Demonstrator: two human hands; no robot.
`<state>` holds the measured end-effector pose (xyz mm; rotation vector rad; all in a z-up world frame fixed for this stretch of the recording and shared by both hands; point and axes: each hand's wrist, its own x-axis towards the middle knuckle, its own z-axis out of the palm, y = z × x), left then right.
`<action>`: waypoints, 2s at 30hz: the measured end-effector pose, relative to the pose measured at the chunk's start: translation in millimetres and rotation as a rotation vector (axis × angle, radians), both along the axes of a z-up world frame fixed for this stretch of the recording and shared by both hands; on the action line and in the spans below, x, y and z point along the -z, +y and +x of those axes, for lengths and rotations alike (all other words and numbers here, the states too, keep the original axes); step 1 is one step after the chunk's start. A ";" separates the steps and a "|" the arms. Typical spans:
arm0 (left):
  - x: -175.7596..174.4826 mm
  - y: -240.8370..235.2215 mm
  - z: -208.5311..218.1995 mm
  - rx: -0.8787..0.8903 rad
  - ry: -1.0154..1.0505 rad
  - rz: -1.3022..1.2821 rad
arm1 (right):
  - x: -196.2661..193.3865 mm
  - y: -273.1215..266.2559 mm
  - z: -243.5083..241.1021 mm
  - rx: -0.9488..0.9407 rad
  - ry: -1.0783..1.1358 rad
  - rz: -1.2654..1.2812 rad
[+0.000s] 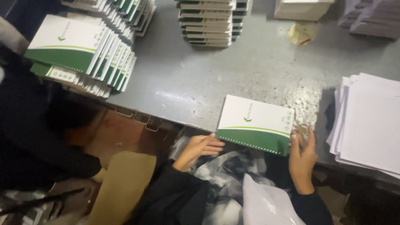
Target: Assembling spiral-bound notebooks by inspecting paper stacks, adding covers, and stacking the finished products on a workbench.
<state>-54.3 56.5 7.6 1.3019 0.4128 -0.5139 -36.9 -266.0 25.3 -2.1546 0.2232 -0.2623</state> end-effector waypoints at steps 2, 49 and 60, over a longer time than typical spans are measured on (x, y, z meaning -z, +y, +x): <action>-15.1 -15.2 -3.0 -0.047 0.009 -0.195 | -6.5 4.6 -2.0 -0.027 0.001 -0.007; -3.0 23.6 38.2 0.198 -0.754 0.545 | 73.3 -27.0 31.9 -0.288 -0.028 0.209; -56.9 175.1 -28.1 -0.330 -0.307 0.167 | -147.8 185.1 47.9 -0.524 0.523 0.474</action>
